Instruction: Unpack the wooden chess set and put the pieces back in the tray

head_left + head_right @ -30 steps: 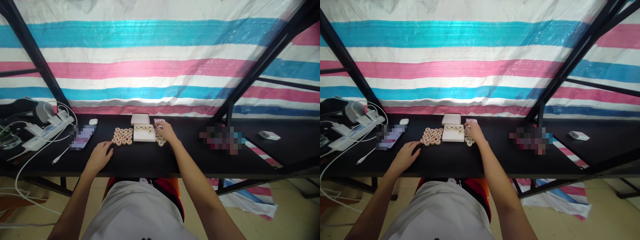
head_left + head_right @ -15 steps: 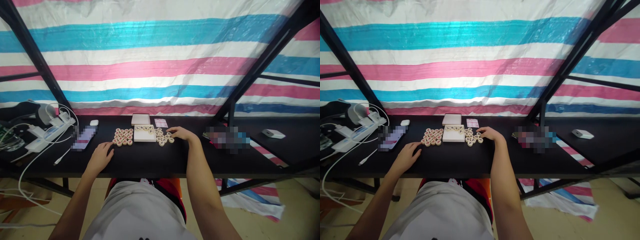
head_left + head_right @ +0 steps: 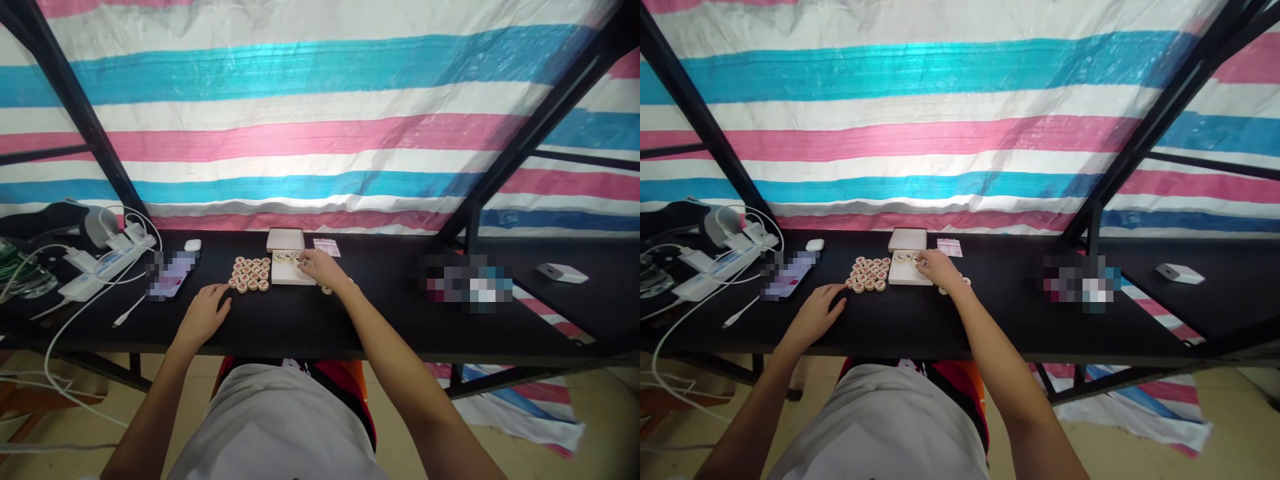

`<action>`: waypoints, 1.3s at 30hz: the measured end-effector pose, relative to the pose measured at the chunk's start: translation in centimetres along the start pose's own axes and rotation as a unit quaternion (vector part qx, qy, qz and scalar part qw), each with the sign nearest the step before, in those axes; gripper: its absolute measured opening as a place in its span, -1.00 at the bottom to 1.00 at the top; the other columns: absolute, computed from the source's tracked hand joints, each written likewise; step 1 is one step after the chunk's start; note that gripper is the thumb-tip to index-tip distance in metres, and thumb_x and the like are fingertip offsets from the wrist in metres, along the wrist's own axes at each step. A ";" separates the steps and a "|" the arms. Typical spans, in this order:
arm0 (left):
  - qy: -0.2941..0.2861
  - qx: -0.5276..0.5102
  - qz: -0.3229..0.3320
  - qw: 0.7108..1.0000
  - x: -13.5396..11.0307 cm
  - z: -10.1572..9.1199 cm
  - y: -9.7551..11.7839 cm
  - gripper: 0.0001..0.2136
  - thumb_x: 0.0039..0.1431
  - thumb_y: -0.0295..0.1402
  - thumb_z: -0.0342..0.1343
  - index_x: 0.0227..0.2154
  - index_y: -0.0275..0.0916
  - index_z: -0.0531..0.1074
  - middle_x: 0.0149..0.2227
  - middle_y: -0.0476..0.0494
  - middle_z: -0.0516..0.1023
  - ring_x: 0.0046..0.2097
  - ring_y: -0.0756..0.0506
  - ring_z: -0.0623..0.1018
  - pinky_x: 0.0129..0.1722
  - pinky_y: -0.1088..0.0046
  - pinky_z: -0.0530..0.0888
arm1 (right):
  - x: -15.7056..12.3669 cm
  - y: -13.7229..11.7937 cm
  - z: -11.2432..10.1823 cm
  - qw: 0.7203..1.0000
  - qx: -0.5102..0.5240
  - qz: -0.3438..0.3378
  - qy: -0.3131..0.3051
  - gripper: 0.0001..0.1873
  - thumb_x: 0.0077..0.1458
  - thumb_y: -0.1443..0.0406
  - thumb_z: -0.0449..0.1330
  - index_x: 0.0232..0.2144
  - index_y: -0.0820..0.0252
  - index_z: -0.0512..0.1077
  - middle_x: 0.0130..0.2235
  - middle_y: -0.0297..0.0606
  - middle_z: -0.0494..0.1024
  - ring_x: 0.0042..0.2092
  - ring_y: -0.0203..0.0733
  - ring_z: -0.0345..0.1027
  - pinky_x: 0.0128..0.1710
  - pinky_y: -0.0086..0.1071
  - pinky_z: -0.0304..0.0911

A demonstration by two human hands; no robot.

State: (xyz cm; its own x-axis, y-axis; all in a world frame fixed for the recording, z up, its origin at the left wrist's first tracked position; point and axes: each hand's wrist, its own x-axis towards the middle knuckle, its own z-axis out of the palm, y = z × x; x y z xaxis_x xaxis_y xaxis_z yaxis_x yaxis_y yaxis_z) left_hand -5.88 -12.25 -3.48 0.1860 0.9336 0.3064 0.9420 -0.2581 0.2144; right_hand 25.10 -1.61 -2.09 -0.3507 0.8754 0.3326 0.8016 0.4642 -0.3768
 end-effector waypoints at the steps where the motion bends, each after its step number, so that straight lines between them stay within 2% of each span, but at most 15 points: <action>1: -0.001 0.001 0.000 1.000 0.0 0.0 0.0 -0.64 0.22 -0.27 -0.14 0.01 -0.25 0.36 -0.01 -0.24 0.44 0.04 -0.21 0.39 0.04 0.22 0.34 | 0.1 -0.4 0.3 1.000 -0.021 -0.005 -0.015 -0.83 0.07 0.29 0.15 -0.27 0.20 0.47 -0.28 -0.21 0.52 -0.17 -0.14 0.31 -0.15 -0.35 0.18; 5: -0.006 0.006 -0.003 1.000 0.0 0.0 0.0 -0.62 0.23 -0.27 -0.14 0.02 -0.29 0.36 -0.01 -0.27 0.43 0.03 -0.22 0.38 0.05 0.20 0.33 | 0.1 -0.5 1.0 0.996 -0.079 -0.016 -0.045 -0.79 0.14 0.31 0.08 -0.28 0.19 0.51 -0.22 -0.19 0.53 -0.17 -0.15 0.31 -0.14 -0.35 0.16; 9: -0.004 0.004 -0.001 1.000 0.1 0.0 0.0 -0.62 0.23 -0.28 -0.14 0.02 -0.30 0.36 -0.01 -0.27 0.43 0.03 -0.22 0.38 0.06 0.20 0.33 | -0.1 -0.2 1.1 0.994 -0.107 -0.026 -0.022 -0.72 0.18 0.26 0.05 -0.23 0.23 0.53 -0.12 -0.12 0.49 -0.13 -0.13 0.29 -0.06 -0.33 0.14; 22: -0.003 0.006 -0.002 1.000 0.1 0.2 -0.1 -0.63 0.23 -0.27 -0.13 0.02 -0.28 0.36 0.00 -0.25 0.43 0.04 -0.20 0.37 0.07 0.21 0.32 | -0.4 -1.2 0.7 0.996 -0.070 -0.048 -0.037 -0.74 0.19 0.31 0.01 -0.26 0.20 0.51 -0.22 -0.15 0.54 -0.19 -0.17 0.37 -0.17 -0.39 0.16; 25: -0.003 0.006 0.000 1.000 0.1 0.3 -0.2 -0.63 0.23 -0.27 -0.13 0.02 -0.28 0.36 0.00 -0.24 0.43 0.05 -0.20 0.37 0.07 0.21 0.32 | -0.3 -0.5 0.2 1.000 -0.021 -0.013 0.009 -0.75 0.17 0.31 0.02 -0.26 0.20 0.50 -0.26 -0.18 0.54 -0.23 -0.21 0.36 -0.20 -0.41 0.16; 29: 0.003 0.010 0.000 1.000 0.2 0.4 -0.3 -0.63 0.23 -0.27 -0.12 0.02 -0.29 0.36 0.00 -0.26 0.43 0.04 -0.21 0.37 0.07 0.20 0.32 | -0.4 2.8 -1.0 0.992 0.034 0.086 0.091 -0.73 0.14 0.31 0.00 -0.29 0.20 0.51 -0.32 -0.25 0.54 -0.28 -0.24 0.34 -0.22 -0.42 0.18; 32: 0.001 0.007 0.001 1.000 0.1 0.3 -0.2 -0.63 0.23 -0.26 -0.13 0.02 -0.29 0.36 0.01 -0.26 0.43 0.05 -0.21 0.37 0.07 0.20 0.32 | -0.8 5.2 -2.0 0.986 0.039 0.154 0.058 -0.75 0.07 0.33 0.06 -0.29 0.20 0.53 -0.28 -0.24 0.55 -0.24 -0.23 0.36 -0.19 -0.41 0.19; 34: -0.002 0.003 -0.001 1.000 0.1 0.3 -0.2 -0.63 0.23 -0.26 -0.13 0.02 -0.28 0.36 0.00 -0.26 0.43 0.05 -0.21 0.37 0.07 0.20 0.33 | -1.1 6.0 -2.4 0.984 0.041 0.172 0.022 -0.75 0.04 0.35 0.09 -0.26 0.20 0.53 -0.24 -0.24 0.56 -0.21 -0.22 0.38 -0.15 -0.42 0.20; 39: 0.004 0.005 0.001 1.000 0.1 0.3 -0.3 -0.63 0.23 -0.26 -0.13 0.02 -0.28 0.36 0.00 -0.26 0.43 0.04 -0.21 0.38 0.06 0.20 0.33 | -1.1 5.5 -2.1 0.991 0.024 0.129 -0.019 -0.70 0.04 0.35 0.10 -0.18 0.18 0.53 -0.14 -0.20 0.53 -0.13 -0.20 0.38 -0.05 -0.40 0.20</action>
State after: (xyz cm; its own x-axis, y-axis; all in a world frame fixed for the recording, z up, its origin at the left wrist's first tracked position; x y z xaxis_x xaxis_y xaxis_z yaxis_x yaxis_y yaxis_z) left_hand -6.01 -11.99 -3.79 0.1856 0.9312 0.3139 0.9443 -0.2573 0.2050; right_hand 30.93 -0.29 -2.71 -0.1561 0.9699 0.1870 0.8435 0.2295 -0.4857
